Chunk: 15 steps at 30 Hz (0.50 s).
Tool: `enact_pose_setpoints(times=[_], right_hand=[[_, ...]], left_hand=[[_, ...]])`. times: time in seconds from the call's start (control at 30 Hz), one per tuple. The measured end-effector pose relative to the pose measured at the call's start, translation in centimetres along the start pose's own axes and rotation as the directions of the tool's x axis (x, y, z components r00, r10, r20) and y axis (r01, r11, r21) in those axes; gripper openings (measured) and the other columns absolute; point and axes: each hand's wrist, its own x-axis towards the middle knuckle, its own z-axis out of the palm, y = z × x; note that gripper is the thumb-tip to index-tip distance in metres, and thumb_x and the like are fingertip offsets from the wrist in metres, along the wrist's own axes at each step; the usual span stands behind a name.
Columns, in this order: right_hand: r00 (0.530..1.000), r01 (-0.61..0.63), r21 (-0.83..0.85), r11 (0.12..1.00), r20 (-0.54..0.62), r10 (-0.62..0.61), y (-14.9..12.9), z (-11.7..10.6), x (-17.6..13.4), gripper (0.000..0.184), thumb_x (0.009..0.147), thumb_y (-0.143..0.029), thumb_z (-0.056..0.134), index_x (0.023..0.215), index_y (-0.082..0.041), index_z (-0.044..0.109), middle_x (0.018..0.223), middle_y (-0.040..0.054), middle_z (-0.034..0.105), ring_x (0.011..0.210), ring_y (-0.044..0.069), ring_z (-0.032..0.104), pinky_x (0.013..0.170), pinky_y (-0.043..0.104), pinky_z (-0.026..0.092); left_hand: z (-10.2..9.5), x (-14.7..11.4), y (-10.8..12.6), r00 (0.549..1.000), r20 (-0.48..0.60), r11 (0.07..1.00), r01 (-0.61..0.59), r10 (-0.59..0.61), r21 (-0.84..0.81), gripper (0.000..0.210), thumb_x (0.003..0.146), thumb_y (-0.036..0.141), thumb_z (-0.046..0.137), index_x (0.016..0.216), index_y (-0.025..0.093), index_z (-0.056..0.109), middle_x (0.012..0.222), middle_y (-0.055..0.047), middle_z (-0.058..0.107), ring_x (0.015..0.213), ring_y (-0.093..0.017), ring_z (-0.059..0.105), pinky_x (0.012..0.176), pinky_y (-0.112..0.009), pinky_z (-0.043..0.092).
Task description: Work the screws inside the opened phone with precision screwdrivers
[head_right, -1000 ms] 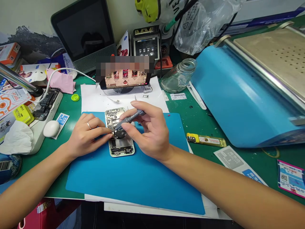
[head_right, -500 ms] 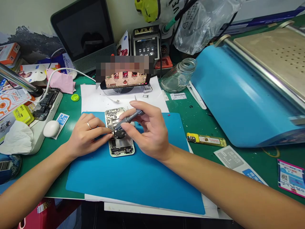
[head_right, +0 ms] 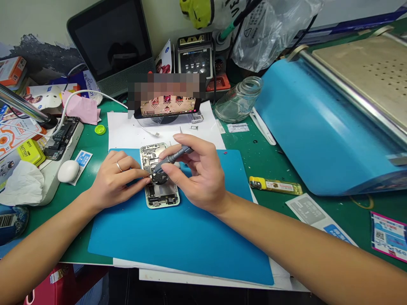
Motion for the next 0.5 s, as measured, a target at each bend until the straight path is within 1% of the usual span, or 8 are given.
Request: enact_pose_setpoints(times=[0.27,0.5], right_hand=[[1.000,0.017,0.028,0.999,0.004,-0.017,-0.25,0.03,0.22,0.053,0.094,-0.019,0.074,0.141,-0.038,0.057,0.112,0.0010,0.069,0.085,0.016,0.077,0.064,0.028,0.069],[1.000,0.010,-0.007,1.000,0.003,-0.010,-0.13,0.06,0.16,0.051,0.095,-0.025,0.074,0.140,-0.039,0.055,0.113,0.0013,0.071,0.084,0.017,0.077,0.063,0.029,0.069]], left_hand=[[-0.01,0.28,0.19,0.999,-0.039,1.000,-0.009,0.008,-0.020,0.016,0.102,0.028,0.066,0.091,0.019,0.072,0.083,-0.001,0.072,0.073,-0.016,0.052,0.069,-0.035,0.035],[-0.05,0.24,0.12,1.000,-0.029,1.000,-0.006,0.005,-0.023,0.018,0.104,0.029,0.064,0.091,0.019,0.072,0.084,-0.001,0.072,0.073,-0.016,0.053,0.070,-0.035,0.035]])
